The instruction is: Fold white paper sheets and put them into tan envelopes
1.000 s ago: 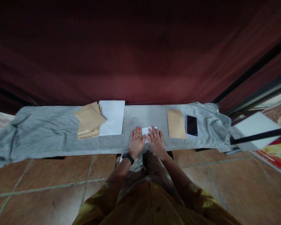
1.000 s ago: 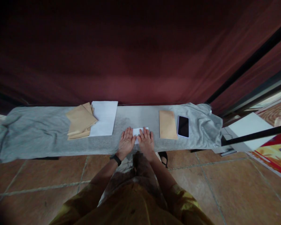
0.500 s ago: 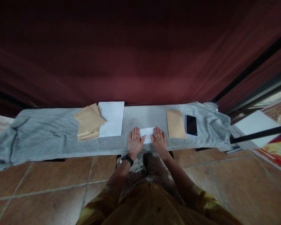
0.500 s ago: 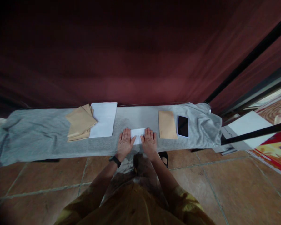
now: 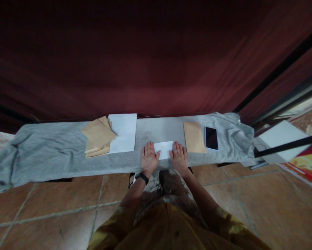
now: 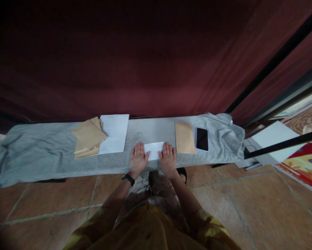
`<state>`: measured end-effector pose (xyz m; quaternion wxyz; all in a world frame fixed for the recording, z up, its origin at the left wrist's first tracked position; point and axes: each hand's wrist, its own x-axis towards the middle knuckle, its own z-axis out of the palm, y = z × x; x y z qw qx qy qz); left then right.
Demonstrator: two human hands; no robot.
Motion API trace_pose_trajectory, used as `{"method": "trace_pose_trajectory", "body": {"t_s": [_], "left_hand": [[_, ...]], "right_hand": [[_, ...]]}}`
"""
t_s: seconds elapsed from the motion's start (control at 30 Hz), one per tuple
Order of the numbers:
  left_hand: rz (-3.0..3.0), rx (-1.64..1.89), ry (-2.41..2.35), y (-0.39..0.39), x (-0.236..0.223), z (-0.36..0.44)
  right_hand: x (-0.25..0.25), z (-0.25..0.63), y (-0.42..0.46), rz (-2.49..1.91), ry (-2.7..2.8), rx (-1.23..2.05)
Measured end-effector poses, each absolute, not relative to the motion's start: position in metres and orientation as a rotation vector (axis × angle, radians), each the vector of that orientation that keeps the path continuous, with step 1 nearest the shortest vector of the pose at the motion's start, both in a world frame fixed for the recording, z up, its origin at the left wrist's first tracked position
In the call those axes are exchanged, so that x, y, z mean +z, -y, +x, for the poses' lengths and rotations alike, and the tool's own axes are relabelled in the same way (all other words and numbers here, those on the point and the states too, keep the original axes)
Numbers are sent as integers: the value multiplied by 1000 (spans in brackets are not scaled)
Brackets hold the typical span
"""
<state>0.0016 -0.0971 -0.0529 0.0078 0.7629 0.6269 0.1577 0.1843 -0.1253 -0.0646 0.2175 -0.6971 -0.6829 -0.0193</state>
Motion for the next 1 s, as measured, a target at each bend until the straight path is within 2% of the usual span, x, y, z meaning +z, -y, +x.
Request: {"method": "trace_pose_trajectory", "body": {"t_s": [0.37, 0.6, 1.0], "left_hand": [[2365, 525, -1967, 97, -54, 4], [2371, 387, -2003, 96, -50, 4], [2384, 409, -1988, 96, -50, 2]], "right_hand": [[-60, 193, 130, -1855, 1795, 26], [-54, 166, 128, -1670, 2028, 90], [-58, 155, 134, -1751, 2069, 3]]}}
